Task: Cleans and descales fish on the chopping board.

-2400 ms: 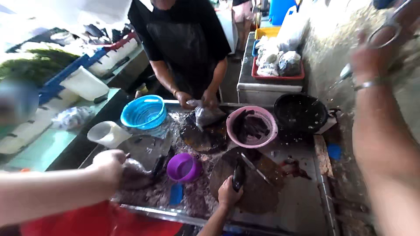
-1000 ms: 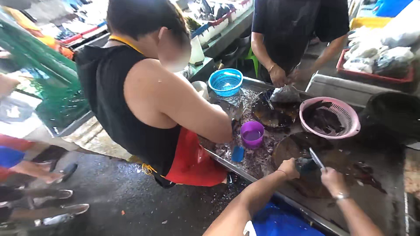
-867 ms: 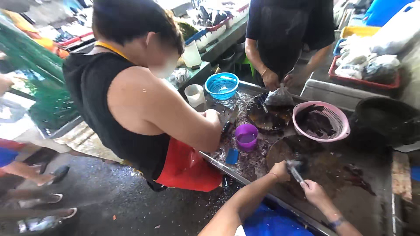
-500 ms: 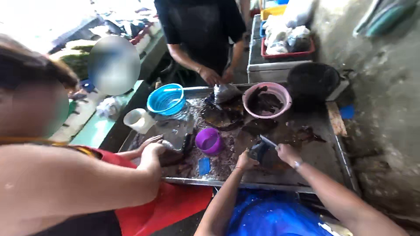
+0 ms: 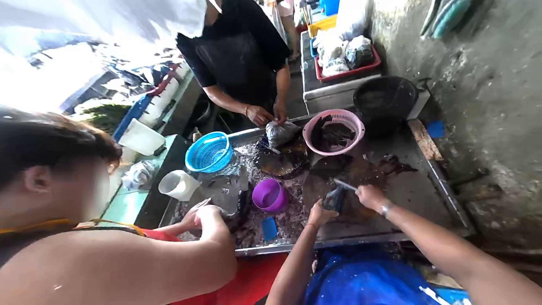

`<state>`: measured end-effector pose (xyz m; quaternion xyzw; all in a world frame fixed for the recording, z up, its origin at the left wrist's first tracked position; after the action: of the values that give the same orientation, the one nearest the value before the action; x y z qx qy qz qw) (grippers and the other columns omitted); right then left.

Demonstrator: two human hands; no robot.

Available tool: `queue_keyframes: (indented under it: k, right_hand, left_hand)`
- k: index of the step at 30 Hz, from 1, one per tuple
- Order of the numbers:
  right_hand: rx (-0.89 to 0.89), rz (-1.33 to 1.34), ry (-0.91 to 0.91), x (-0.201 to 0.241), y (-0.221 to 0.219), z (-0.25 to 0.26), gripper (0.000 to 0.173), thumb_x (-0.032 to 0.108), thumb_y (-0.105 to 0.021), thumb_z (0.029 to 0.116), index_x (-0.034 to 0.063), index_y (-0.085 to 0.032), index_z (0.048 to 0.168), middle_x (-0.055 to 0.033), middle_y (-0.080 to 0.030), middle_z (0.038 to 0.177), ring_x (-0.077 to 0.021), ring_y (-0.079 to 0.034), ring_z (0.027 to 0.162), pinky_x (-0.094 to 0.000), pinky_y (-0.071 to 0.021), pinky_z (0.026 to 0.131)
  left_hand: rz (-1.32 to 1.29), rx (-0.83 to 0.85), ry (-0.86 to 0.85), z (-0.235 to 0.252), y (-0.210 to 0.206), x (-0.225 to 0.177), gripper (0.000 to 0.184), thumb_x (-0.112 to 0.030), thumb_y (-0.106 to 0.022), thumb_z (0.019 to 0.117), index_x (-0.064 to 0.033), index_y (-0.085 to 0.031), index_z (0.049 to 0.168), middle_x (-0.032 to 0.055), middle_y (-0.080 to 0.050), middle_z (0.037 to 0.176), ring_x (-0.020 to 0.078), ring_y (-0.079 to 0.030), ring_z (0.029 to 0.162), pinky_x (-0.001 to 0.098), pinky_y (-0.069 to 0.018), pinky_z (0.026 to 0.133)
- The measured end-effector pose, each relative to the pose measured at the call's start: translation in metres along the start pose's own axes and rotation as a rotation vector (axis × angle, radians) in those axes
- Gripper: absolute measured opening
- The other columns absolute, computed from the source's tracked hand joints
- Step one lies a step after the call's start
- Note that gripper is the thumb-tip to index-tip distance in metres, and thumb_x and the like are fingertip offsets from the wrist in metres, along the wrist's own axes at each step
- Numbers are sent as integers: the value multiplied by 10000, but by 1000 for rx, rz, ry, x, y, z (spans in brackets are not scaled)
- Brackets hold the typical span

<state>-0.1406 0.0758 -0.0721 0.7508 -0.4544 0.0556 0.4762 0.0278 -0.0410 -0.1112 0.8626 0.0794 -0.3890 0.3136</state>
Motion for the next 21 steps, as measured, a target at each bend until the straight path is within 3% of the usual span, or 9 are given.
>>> queue_keyframes:
  k: [3,5,8,10,12,14,16,19,21]
  right_hand:
    - [2,71,40,14,-36,-27,385,322,-452,1079,-4,-651,1135,-237,-689,1039,-395,-683,1012,-612,-534,889]
    - [103,79,63,16,-23,-34,404,326,-489,1077,-33,-676,1090,-246,-673,997,-388,-665,937,-607,-517,830]
    - [26,19,-10,-5,-3,3,395,317,-453,1084,8,-662,1216,-246,-694,1157,-407,-675,1121,-632,-518,965]
    - [-34,67,27,0,-33,-11,379,321,-449,1074,18,-646,1190,-233,-697,1083,-396,-687,1054,-617,-542,917]
    - [36,123,83,15,-37,-38,382,321,-484,1076,-21,-654,1098,-245,-671,1008,-399,-663,982,-607,-517,872]
    - [82,87,74,6,-9,-27,402,306,-507,1075,-39,-695,1159,-272,-689,1103,-419,-665,1069,-625,-505,951]
    - [26,15,13,-13,-3,-3,391,308,-445,1092,0,-662,1198,-254,-694,1147,-414,-672,1125,-623,-512,981]
    - [5,124,73,-10,-43,-36,385,330,-468,1080,-5,-659,1080,-226,-675,954,-387,-675,932,-607,-532,843]
    - [88,147,128,-4,-33,-48,378,308,-521,1066,-29,-693,1050,-228,-675,942,-376,-661,914,-596,-515,845]
  left_hand:
    - [55,29,9,3,-2,-3,740,-244,-891,672,-83,-602,1334,125,-715,1191,261,-695,1105,523,-559,987]
    - [-7,26,-9,4,-1,6,740,-208,-904,666,-67,-597,1324,136,-714,1181,256,-704,1083,502,-578,967]
    - [-66,37,10,4,-1,7,783,-195,-917,653,-93,-580,1352,121,-708,1201,235,-703,1087,479,-586,962]
    - [-50,55,2,7,-5,4,802,-177,-923,622,-98,-581,1344,116,-711,1192,234,-708,1076,483,-597,947]
    - [-5,69,-45,8,2,2,807,-195,-917,607,-84,-589,1335,115,-710,1190,230,-696,1090,486,-578,968]
    - [-131,84,-48,5,1,9,843,-179,-926,643,-50,-549,1386,133,-692,1238,217,-687,1124,439,-572,999]
    - [-230,92,-6,6,-2,12,850,-116,-916,638,-43,-529,1391,147,-688,1232,227,-696,1100,431,-594,960]
    - [-221,109,14,10,6,11,863,-54,-897,603,-50,-526,1382,154,-685,1221,249,-694,1075,453,-600,917]
    - [-293,156,28,5,9,15,824,-72,-872,708,-70,-488,1437,147,-673,1232,223,-692,1006,408,-602,832]
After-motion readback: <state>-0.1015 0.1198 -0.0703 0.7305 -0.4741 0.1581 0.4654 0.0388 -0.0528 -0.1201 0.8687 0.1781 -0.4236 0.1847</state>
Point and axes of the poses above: each hand's wrist, its own z-axis towards the middle knuckle, its own y-axis out of the back of the hand, x = y × z, the point moved 9 cm from there along z, towards the middle knuckle
